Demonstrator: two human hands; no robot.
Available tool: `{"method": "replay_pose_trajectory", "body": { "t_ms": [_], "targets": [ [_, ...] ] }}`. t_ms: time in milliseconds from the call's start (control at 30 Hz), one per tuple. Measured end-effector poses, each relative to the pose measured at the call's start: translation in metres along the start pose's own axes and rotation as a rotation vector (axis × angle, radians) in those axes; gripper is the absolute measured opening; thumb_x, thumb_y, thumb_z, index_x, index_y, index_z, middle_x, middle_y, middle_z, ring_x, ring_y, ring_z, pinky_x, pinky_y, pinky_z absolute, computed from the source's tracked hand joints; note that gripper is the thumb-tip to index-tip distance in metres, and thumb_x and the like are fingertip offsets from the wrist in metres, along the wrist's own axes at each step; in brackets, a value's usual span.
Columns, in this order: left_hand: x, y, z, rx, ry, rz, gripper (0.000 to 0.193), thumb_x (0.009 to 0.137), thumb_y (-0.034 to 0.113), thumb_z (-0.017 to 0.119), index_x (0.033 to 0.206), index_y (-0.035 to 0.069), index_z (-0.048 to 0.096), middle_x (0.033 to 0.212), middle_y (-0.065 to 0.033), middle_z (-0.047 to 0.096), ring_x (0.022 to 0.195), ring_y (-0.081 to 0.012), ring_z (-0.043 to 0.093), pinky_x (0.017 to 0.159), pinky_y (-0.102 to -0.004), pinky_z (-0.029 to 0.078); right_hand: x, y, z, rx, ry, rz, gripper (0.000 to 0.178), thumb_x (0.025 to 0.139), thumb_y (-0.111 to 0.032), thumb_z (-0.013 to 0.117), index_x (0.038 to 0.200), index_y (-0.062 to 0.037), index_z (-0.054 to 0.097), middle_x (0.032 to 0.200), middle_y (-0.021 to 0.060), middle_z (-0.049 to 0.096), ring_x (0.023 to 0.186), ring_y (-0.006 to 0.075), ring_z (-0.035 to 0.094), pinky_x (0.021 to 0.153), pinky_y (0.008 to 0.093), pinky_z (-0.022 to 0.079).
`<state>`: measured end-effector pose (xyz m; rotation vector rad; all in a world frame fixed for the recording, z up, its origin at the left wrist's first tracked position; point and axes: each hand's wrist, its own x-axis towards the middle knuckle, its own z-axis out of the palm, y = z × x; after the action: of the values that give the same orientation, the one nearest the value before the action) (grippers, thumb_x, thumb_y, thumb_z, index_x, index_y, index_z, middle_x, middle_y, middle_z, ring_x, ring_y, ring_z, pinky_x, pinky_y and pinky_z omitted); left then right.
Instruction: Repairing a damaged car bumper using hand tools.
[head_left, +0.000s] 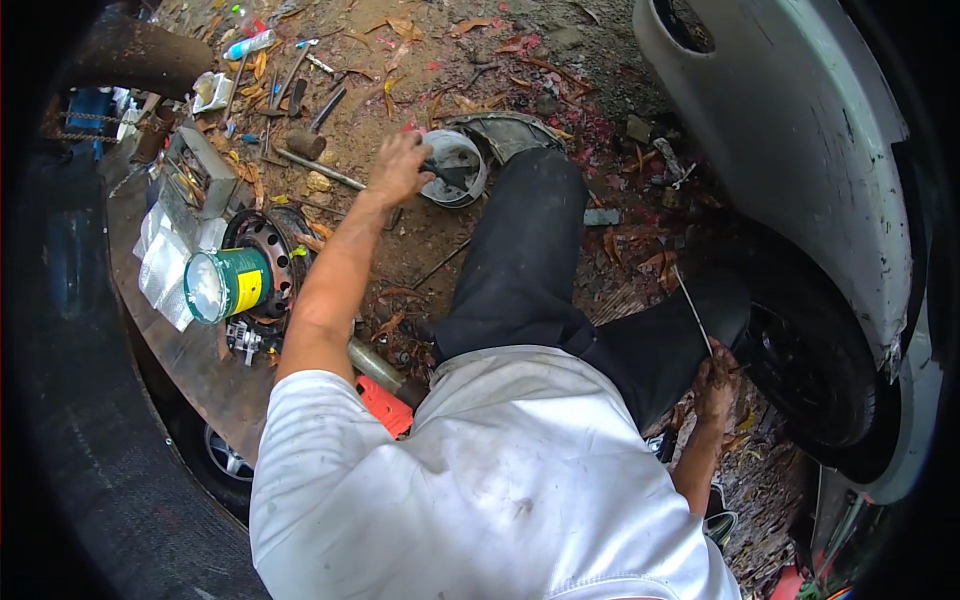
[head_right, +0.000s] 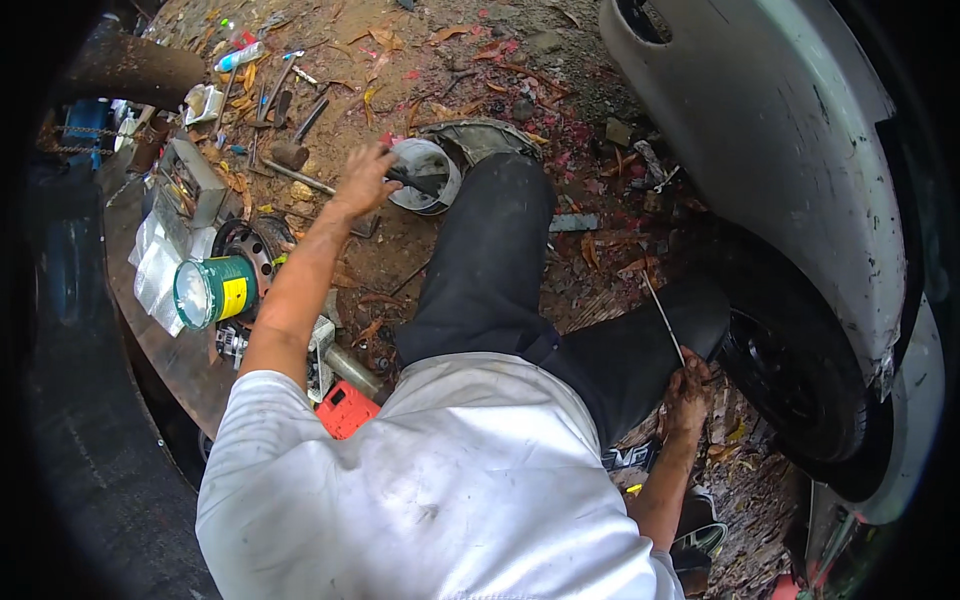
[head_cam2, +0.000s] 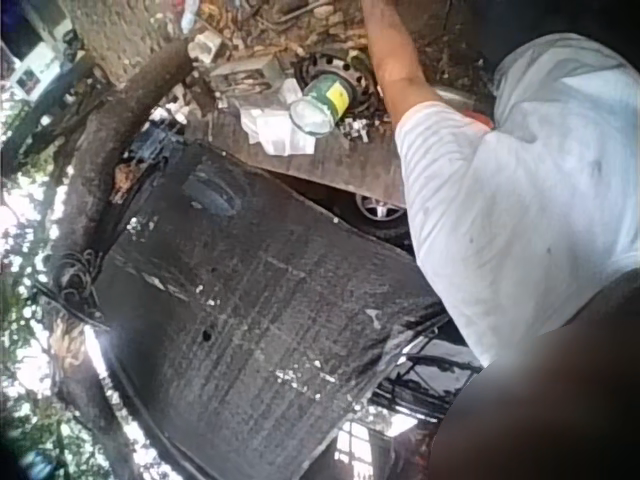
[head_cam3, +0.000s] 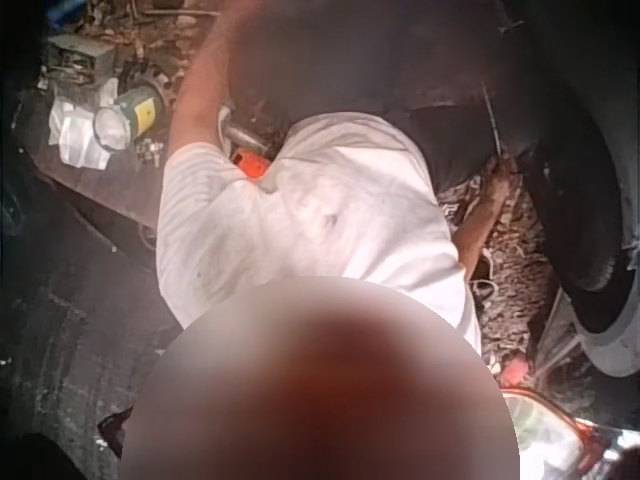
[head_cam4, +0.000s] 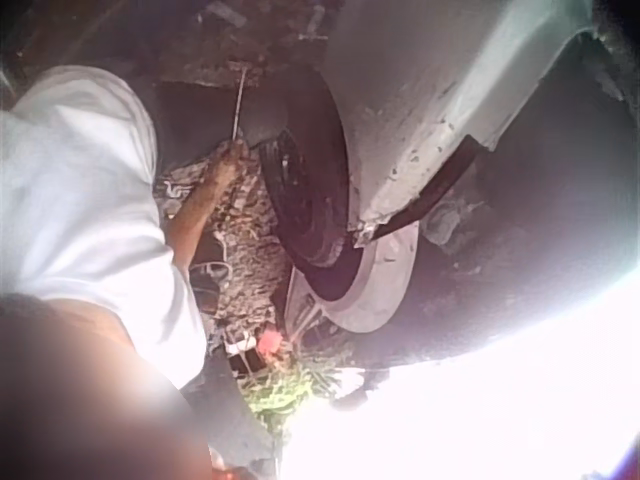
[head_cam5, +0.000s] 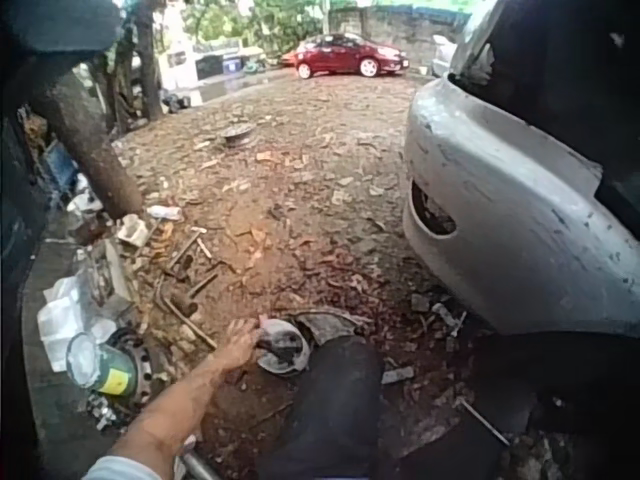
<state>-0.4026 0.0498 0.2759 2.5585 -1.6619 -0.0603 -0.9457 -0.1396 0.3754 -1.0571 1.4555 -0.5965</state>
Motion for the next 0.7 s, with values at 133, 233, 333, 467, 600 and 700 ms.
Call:
{"method": "replay_pose_trajectory", "body": {
  "t_ms": [133,233,333,467,600,700],
  "targets": [
    [0.009,-0.041,-0.033,-0.22,0.135,-0.374,0.058,0.074,0.04,0.072,0.116,0.002,0.059,0.131,-0.016,0.046,0.119,-0.0323,0.046,0.1,-0.0409,0.038,0.002,0.009,-0.026,0.196,-0.127,-0.073,0.03,0.092,-0.028,0.056,0.111,-0.0043,0.056,0.052,-0.0048,0.037,0.04,0.0029,0.03,0.038,0.0184,0.027],
    [0.023,-0.025,-0.055,-0.37,0.315,-0.432,0.054,0.076,0.037,0.072,0.11,-0.004,0.06,0.118,-0.0208,0.055,0.111,-0.0342,0.052,0.094,-0.04,0.043,-0.038,-0.008,-0.054,0.446,-0.034,-0.09,0.027,0.088,-0.03,0.059,0.105,-0.0078,0.058,0.049,-0.0049,0.037,0.04,0.0053,0.034,0.04,0.0168,0.03],
    [0.014,-0.01,-0.074,-0.476,0.428,-0.316,0.047,0.078,0.027,0.071,0.112,-0.003,0.06,0.114,-0.0237,0.057,0.109,-0.035,0.054,0.093,-0.0387,0.042,-0.033,0.088,-0.088,0.718,0.322,-0.112,0.033,0.086,-0.035,0.061,0.106,-0.0095,0.056,0.047,-0.0036,0.036,0.035,0.0092,0.032,0.034,0.0224,0.033],
    [0.047,0.116,-0.14,-0.666,0.42,0.015,0.037,0.073,0.008,0.07,0.106,-0.005,0.059,0.117,-0.0197,0.055,0.11,-0.0327,0.053,0.093,-0.0398,0.042,-0.051,0.145,-0.081,0.749,0.411,0.166,0.021,0.089,-0.025,0.054,0.106,-0.014,0.058,0.049,-0.0047,0.036,0.035,0.0099,0.034,0.032,0.0238,0.026],
    [0.111,0.266,-0.231,-0.767,0.585,0.739,0.036,0.067,0.012,0.075,0.097,-0.003,0.06,0.115,-0.0185,0.056,0.105,-0.0348,0.054,0.091,-0.041,0.044,0.011,0.248,-0.069,0.046,0.364,0.127,0.024,0.089,-0.023,0.052,0.108,-0.0085,0.059,0.064,0.0034,0.051,0.052,0.0156,0.047,0.047,0.0301,0.038],
    [0.146,0.33,-0.291,-0.618,0.777,0.962,0.038,0.067,0.017,0.076,0.095,-0.002,0.06,0.114,-0.0192,0.056,0.104,-0.0368,0.053,0.089,-0.0428,0.043,0.032,0.234,-0.059,-0.574,0.314,-0.246,0.033,0.089,-0.023,0.053,0.112,0.001,0.056,0.086,0.0112,0.063,0.078,0.0219,0.06,0.069,0.0338,0.048]
  ]
}}
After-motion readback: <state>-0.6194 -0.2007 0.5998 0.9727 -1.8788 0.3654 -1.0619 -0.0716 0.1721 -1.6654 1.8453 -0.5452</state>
